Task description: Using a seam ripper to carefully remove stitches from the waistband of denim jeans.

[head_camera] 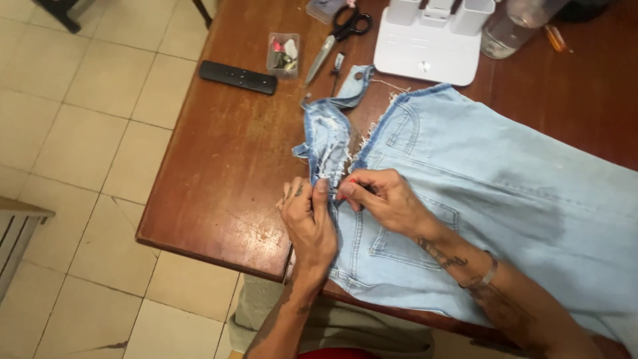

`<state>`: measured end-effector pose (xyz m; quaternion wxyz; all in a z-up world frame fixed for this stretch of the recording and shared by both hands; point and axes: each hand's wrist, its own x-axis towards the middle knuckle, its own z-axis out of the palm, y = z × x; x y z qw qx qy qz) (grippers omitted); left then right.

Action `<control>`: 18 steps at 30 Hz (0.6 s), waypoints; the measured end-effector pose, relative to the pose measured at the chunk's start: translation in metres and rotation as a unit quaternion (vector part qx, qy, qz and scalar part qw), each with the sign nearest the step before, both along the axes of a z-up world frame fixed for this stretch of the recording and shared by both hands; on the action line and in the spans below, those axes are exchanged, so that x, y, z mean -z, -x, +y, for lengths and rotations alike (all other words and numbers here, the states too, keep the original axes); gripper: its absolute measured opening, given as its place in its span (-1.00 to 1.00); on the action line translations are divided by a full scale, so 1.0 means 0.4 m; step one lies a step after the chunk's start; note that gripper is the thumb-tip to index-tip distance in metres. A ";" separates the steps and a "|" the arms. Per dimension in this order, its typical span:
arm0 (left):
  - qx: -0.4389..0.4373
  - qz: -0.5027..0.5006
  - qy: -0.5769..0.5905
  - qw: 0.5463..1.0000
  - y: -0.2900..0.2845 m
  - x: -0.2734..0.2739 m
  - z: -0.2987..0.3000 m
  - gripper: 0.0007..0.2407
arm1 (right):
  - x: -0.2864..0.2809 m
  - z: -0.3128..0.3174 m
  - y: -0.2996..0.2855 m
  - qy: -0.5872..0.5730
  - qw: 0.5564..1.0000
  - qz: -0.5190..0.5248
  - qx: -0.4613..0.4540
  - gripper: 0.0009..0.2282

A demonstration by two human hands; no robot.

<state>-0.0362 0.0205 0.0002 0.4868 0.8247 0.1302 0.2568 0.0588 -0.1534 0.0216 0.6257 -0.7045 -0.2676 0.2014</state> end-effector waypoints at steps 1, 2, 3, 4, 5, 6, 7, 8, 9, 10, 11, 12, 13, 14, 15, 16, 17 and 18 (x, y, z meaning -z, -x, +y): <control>-0.003 -0.003 0.014 1.000 0.002 0.000 0.000 -0.58 | 0.004 0.002 0.001 -0.006 1.000 -0.002 0.000 -0.71; -0.006 -0.003 0.013 1.000 0.003 0.004 0.007 -0.58 | 0.009 0.008 0.005 -0.007 1.000 -0.002 -0.003 -0.71; -0.006 0.009 0.004 1.000 -0.002 0.010 0.011 -0.57 | 0.014 0.009 0.009 -0.008 1.000 -0.003 0.030 -0.74; -0.006 0.021 -0.005 1.000 -0.007 0.016 0.013 -0.56 | 0.018 0.008 0.012 -0.010 0.998 -0.004 0.063 -0.77; -0.004 0.023 -0.005 1.000 -0.007 0.016 0.010 -0.56 | 0.038 -0.008 -0.008 -0.009 0.998 -0.003 0.065 -0.77; 0.011 0.035 -0.029 0.999 -0.006 0.015 0.007 -0.58 | 0.057 -0.025 -0.027 0.007 0.993 -0.027 0.112 -0.76; 0.029 0.041 -0.055 0.997 -0.020 0.012 0.005 -0.60 | 0.072 -0.042 -0.058 0.022 0.985 -0.056 0.163 -0.75; 0.034 0.037 -0.056 0.997 -0.018 -0.020 0.005 -0.60 | 0.081 -0.050 -0.078 0.020 0.984 -0.060 0.168 -0.75; 0.061 0.040 -0.121 0.990 -0.009 -0.052 0.003 -0.61 | 0.090 -0.056 -0.096 0.004 0.981 -0.058 0.187 -0.74; 0.087 0.043 -0.185 0.978 0.000 -0.082 0.000 -0.59 | 0.100 -0.064 -0.114 -0.012 0.977 -0.056 0.205 -0.73; 0.096 0.038 -0.183 0.978 0.001 -0.083 -0.011 -0.59 | 0.097 -0.064 -0.125 -0.010 0.975 -0.060 0.214 -0.73; 0.097 0.077 -0.259 0.958 0.003 -0.082 -0.021 -0.56 | 0.095 -0.064 -0.136 -0.010 0.973 -0.066 0.222 -0.73; 0.091 0.125 -0.333 0.930 0.028 -0.082 -0.027 -0.52 | 0.100 -0.054 -0.128 -0.011 0.973 -0.062 0.223 -0.72; 0.094 0.129 -0.331 0.930 0.036 -0.069 -0.045 -0.52 | 0.103 -0.060 -0.120 -0.008 0.973 -0.058 0.224 -0.72; 0.094 0.136 -0.354 0.921 0.033 -0.056 -0.055 -0.54 | 0.103 -0.051 -0.129 -0.087 0.965 0.031 0.245 -0.75; 0.095 0.144 -0.376 0.911 0.030 -0.044 -0.065 -0.55 | 0.102 -0.041 -0.139 -0.164 0.943 0.120 0.263 -0.78; 0.095 0.137 -0.376 0.911 0.022 -0.052 -0.064 -0.55 | 0.068 -0.043 -0.126 -0.165 0.943 0.114 0.264 -0.78; 0.091 0.152 -0.373 0.911 0.013 -0.058 -0.065 -0.54 | 0.035 -0.046 -0.114 -0.159 0.942 0.125 0.266 -0.80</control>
